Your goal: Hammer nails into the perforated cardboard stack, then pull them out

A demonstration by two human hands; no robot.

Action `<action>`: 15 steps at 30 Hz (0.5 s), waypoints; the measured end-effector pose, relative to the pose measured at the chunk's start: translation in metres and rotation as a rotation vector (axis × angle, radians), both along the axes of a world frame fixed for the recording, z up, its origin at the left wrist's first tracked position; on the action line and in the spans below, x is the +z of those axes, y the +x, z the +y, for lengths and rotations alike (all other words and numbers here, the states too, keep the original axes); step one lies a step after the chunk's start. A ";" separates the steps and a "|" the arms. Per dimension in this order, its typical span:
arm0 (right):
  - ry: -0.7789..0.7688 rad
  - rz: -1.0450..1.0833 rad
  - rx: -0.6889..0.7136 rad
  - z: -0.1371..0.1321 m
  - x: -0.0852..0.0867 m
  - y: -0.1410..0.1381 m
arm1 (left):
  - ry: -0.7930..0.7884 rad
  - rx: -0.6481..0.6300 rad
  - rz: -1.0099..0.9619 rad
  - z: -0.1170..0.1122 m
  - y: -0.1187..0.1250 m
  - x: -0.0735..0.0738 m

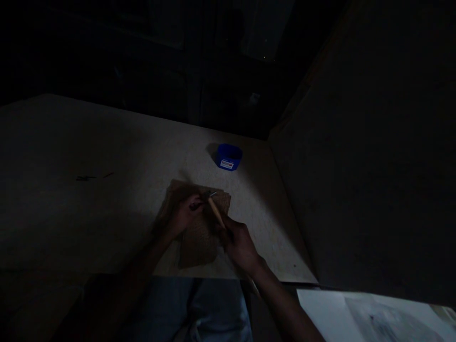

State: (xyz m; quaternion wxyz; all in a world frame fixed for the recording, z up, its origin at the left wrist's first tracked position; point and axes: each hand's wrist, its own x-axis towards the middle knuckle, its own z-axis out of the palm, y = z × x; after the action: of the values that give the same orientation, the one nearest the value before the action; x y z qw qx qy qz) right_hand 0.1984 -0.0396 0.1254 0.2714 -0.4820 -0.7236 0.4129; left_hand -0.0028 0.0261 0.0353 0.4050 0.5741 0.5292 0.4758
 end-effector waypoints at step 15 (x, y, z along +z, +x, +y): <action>-0.045 -0.028 0.023 0.008 -0.001 -0.003 | -0.003 0.017 0.038 0.000 0.001 0.005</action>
State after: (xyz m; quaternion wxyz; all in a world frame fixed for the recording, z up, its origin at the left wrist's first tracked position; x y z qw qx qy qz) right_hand 0.1956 -0.0318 0.1248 0.2458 -0.4854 -0.7232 0.4255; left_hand -0.0022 0.0262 0.0407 0.3918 0.5777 0.5425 0.4674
